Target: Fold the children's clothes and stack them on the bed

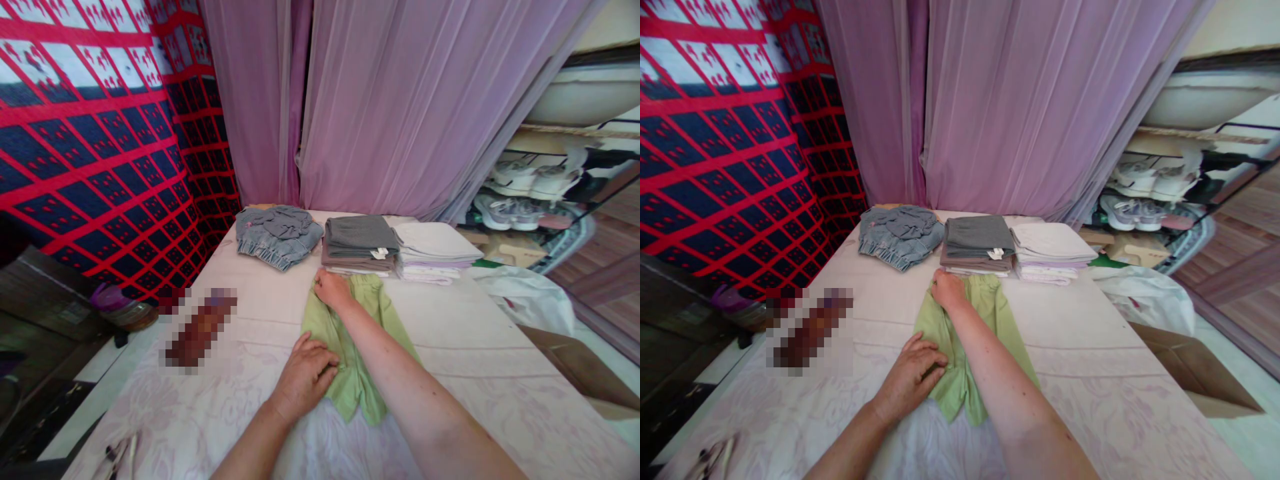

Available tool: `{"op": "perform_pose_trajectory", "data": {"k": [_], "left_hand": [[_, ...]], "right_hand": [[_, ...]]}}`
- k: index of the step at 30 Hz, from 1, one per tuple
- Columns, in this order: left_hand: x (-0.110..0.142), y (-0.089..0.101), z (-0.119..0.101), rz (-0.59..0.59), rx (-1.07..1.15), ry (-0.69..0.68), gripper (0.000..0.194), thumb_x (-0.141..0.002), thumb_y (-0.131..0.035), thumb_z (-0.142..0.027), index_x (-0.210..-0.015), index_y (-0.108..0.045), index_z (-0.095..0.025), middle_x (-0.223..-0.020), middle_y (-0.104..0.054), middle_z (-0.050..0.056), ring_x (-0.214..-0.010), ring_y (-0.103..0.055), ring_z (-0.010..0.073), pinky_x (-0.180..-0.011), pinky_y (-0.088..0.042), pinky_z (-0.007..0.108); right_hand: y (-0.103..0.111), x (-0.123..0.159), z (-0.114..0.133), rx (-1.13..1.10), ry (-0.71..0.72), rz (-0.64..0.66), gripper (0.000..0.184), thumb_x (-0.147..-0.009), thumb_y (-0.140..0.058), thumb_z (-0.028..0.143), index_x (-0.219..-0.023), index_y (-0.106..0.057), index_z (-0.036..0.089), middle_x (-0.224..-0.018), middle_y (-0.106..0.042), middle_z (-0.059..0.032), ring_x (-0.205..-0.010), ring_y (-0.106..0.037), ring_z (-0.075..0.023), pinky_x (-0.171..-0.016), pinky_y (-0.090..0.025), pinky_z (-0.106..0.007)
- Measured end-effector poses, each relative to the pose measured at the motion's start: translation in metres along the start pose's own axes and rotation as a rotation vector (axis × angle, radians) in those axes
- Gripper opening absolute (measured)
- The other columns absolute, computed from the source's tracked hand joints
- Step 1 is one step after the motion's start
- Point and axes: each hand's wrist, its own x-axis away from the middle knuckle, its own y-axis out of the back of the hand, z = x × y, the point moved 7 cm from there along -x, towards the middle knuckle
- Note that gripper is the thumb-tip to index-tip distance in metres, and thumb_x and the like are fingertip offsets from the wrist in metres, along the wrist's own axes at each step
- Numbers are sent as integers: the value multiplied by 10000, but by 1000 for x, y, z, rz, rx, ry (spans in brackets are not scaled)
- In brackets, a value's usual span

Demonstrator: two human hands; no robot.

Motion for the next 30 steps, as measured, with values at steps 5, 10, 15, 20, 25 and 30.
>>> {"op": "perform_pose_trajectory", "data": {"k": [5,10,15,20,25,30], "left_hand": [[0,1,2,0,21,-9,177,-870,-505,-170,-944,-645,-249,-887,-705,5,-987,-595,169,-1099,-272,447],[0,-1,5,11,63,-25,247,-887,-424,-115,-935,-633,-236,-872,-685,1,-920,-608,137,-1099,-271,429],[0,-4,4,44,6,-46,233,-839,-539,-131,-1003,-648,-257,-992,-694,9,-1093,-554,183,-1121,-230,453],[0,-5,4,75,-34,-55,233,-831,-564,-143,-998,-677,-260,-1083,-687,15,-1144,-532,212,-1115,-240,466],[0,-2,1,92,-38,-63,226,-831,-561,-187,-1019,-668,-253,-1094,-684,23,-1150,-535,211,-1115,-233,465],[2,2,-2,91,-5,-56,144,-800,-570,-211,-921,-643,-236,-1069,-687,13,-1155,-532,203,-1122,-209,442]], "right_hand": [[2,4,1,27,11,9,256,-864,-427,195,-1002,-638,245,-1008,-681,-56,-928,-622,-205,-782,-424,-293],[8,16,23,4,284,-93,396,-934,-353,313,-1271,-527,198,-1309,-552,-93,-1195,-490,-195,-1002,-340,-310],[-28,24,30,76,491,117,559,-955,-279,442,-1442,-341,175,-1539,-255,-74,-1422,-162,-226,-1144,-89,-442],[-35,22,28,82,460,157,568,-959,-253,467,-1461,-305,206,-1550,-223,-58,-1431,-131,-217,-1149,-64,-460],[-10,36,22,-24,464,64,517,-946,-357,381,-1428,-376,194,-1526,-277,-97,-1408,-220,-237,-1130,-168,-476],[25,90,-16,-274,501,-73,298,-900,-455,264,-1090,-679,208,-1119,-690,-63,-1101,-588,-195,-979,-417,-355]]}}
